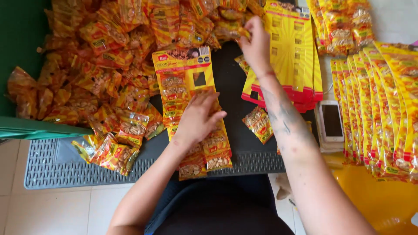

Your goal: Attaching small snack bags to a yellow cardboard display strip

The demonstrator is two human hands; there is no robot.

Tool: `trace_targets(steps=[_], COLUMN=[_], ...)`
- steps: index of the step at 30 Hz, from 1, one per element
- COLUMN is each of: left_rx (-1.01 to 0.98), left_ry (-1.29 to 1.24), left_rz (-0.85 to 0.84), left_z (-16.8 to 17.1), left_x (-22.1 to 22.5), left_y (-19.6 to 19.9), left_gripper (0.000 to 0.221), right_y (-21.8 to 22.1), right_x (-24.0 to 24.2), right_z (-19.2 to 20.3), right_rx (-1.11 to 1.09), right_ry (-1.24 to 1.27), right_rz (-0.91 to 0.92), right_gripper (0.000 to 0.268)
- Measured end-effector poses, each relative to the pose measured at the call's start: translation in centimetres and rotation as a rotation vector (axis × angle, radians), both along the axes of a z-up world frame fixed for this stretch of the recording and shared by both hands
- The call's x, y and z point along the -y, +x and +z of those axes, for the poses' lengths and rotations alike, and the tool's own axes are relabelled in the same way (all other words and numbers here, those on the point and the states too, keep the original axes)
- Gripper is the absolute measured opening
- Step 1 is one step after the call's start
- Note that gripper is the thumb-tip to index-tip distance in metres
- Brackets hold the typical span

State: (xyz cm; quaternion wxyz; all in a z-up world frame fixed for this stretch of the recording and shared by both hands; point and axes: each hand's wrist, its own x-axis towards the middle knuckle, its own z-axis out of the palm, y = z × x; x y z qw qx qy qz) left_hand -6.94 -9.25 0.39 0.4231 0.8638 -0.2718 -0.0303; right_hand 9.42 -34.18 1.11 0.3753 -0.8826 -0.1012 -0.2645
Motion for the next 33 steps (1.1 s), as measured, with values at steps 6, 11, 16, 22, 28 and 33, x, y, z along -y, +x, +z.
trace_targets(steps=[6, 11, 16, 22, 28, 33], left_rx=[-0.264, -0.474, -0.636, -0.615, -0.407, -0.281], left_ry=[-0.416, -0.621, -0.848, -0.993, -0.615, -0.603], left_rz=[0.240, 0.410, 0.382, 0.388, 0.270, 0.268], left_z=[3.9, -0.1, -0.5, -1.0, 3.5, 1.0], left_x=[-0.5, 0.1, 0.2, -0.2, -1.6, -2.3], left_y=[1.5, 0.6, -2.4, -3.5, -3.5, -0.4], left_gripper=[0.083, 0.028, 0.027, 0.023, 0.027, 0.012], right_y=[-12.7, -16.5, -17.1, -18.6, -17.5, -17.1], right_x=[-7.8, -9.7, -8.7, -10.3, -8.8, -9.5], right_z=[1.1, 0.4, 2.7, 4.0, 2.4, 1.3], right_rx=[-0.584, -0.298, -0.195, -0.141, 0.140, 0.047], right_ry=[1.049, 0.754, 0.547, 0.575, 0.570, 0.581], right_rz=[0.337, 0.178, 0.081, 0.212, 0.080, 0.119], right_gripper=[0.020, 0.035, 0.010, 0.010, 0.015, 0.042])
